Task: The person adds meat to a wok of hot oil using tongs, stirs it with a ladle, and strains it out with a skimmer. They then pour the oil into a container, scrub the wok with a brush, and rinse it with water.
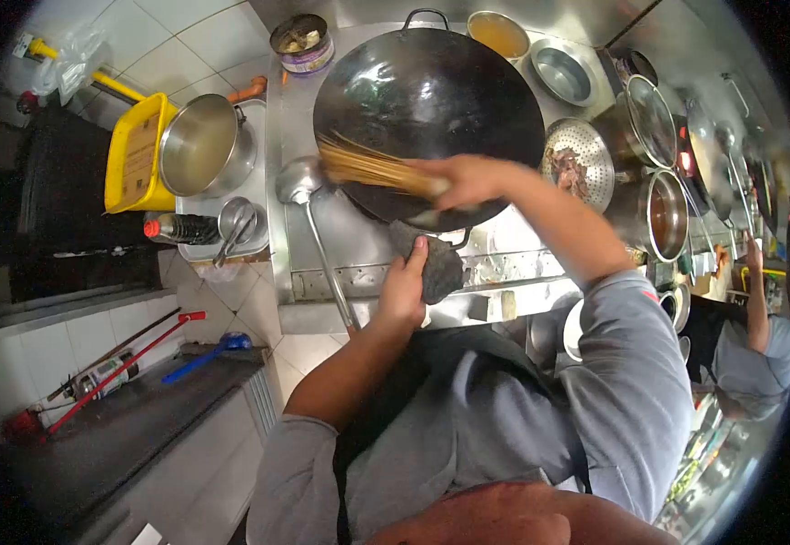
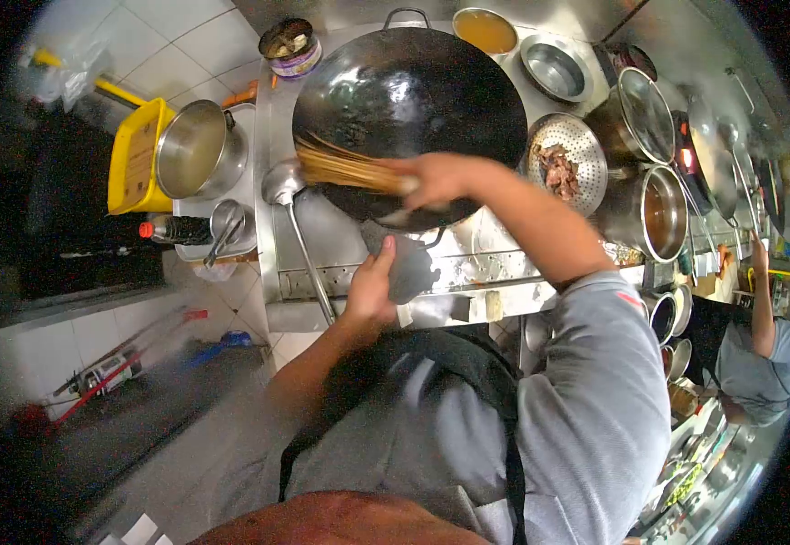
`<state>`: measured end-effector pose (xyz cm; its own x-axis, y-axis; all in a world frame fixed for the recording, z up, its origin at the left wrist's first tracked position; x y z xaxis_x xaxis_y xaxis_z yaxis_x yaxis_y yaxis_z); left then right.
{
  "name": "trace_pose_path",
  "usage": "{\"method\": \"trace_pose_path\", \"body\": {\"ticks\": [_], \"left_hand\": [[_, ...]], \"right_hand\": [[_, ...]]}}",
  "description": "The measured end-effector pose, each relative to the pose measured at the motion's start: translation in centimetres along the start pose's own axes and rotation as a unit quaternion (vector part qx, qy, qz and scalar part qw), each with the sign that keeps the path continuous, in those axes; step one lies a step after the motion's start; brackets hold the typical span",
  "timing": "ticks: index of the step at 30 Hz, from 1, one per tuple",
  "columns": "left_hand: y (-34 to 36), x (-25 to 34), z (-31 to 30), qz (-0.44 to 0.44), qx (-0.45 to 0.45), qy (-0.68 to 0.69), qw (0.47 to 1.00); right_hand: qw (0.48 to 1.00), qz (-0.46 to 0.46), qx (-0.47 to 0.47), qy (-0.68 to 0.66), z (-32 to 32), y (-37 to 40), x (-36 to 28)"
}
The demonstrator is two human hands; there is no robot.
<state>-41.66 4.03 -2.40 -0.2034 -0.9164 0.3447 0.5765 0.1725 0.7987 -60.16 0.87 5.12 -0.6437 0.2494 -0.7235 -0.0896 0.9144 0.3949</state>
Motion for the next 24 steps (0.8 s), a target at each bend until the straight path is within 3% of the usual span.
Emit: {"method": "trace_pose_path", "body": {"ticks": [1, 2, 3, 4, 6, 8, 9, 12, 13, 16, 17, 18, 19, 20, 22, 24], "left_hand": [[-0.2, -0.3, -0.1, -0.002, -0.004, -0.001, 1.000], [-0.8, -0.4, -0.1, 0.000, -0.015, 0.012, 1.000], [-0.9, -0.6, -0.1, -0.002, -0.024, 0.022, 0.999], [-0.4, -1.0, -0.2, -0.004, -0.025, 0.018, 1.000], [-0.5, -0.2, 0.5, 0.029, -0.045, 0.044, 0.998], [-0.7, 0.2, 0.6, 0.025, -0.049, 0.046, 0.997], [-0.8, 0.1, 0.7, 0.017, -0.056, 0.049, 0.997], [0.2, -0.7, 0.8, -0.001, -0.046, 0.043, 0.998], [0.2, -0.2, 0.7, 0.004, -0.030, 0.038, 0.999], [0.2, 0.0, 0.4, 0.018, -0.008, 0.037, 0.999], [-0.1, -0.1, 0.4, 0.017, -0.009, 0.036, 0.999], [-0.3, -0.2, 0.5, 0.012, -0.034, 0.040, 0.999], [-0.3, -0.2, 0.6, 0.009, -0.059, 0.044, 0.997], [0.1, -0.1, 0.5, 0.010, -0.057, 0.043, 0.997], [0.6, 0.5, 0.3, 0.008, 0.002, 0.010, 1.000], [0.6, 0.6, 0.8, 0.009, -0.019, 0.019, 1.000]], "right_hand": [[0.997, 0.028, -0.019, 0.074, -1.5, 1.8, 3.8], [0.962, 0.161, -0.087, 0.204, -3.4, 3.6, 10.2], [0.885, 0.346, 0.048, 0.309, -8.0, 7.2, 12.1], [0.857, 0.315, 0.273, 0.304, -11.5, 9.6, 9.9], [0.847, 0.298, 0.316, 0.307, -11.7, 10.7, 7.0], [0.927, 0.119, 0.147, 0.323, -6.7, 7.9, 5.3], [0.928, 0.123, 0.147, 0.319, -6.7, 7.8, 6.1], [0.844, 0.320, 0.256, 0.346, -10.6, 9.8, 9.8], [0.844, 0.318, 0.258, 0.348, -10.9, 9.7, 9.4], [0.923, 0.180, 0.067, 0.332, -8.2, 8.0, 5.4], [0.977, -0.033, -0.016, 0.210, -7.5, 9.5, -3.4], [0.978, -0.033, -0.016, 0.207, -7.2, 8.5, 0.4], [0.930, 0.143, 0.118, 0.317, -10.2, 7.6, 9.4], [0.823, 0.311, 0.244, 0.408, -13.1, 8.9, 13.8], [0.770, 0.267, 0.489, 0.311, -17.2, 10.2, 9.0], [0.713, 0.215, 0.636, 0.201, -16.2, 8.7, 6.8]]}}
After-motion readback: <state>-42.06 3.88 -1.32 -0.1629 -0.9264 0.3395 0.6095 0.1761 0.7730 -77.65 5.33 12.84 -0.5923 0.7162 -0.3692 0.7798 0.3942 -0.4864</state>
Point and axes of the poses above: each hand's wrist, its own y-axis away from the middle knuckle, its own z-axis out of the palm, x = y × z, the point moved 9 cm from there along -y, towards the middle knuckle, and after that the axes turned 7 degrees about -z, right-handed, at the moved point
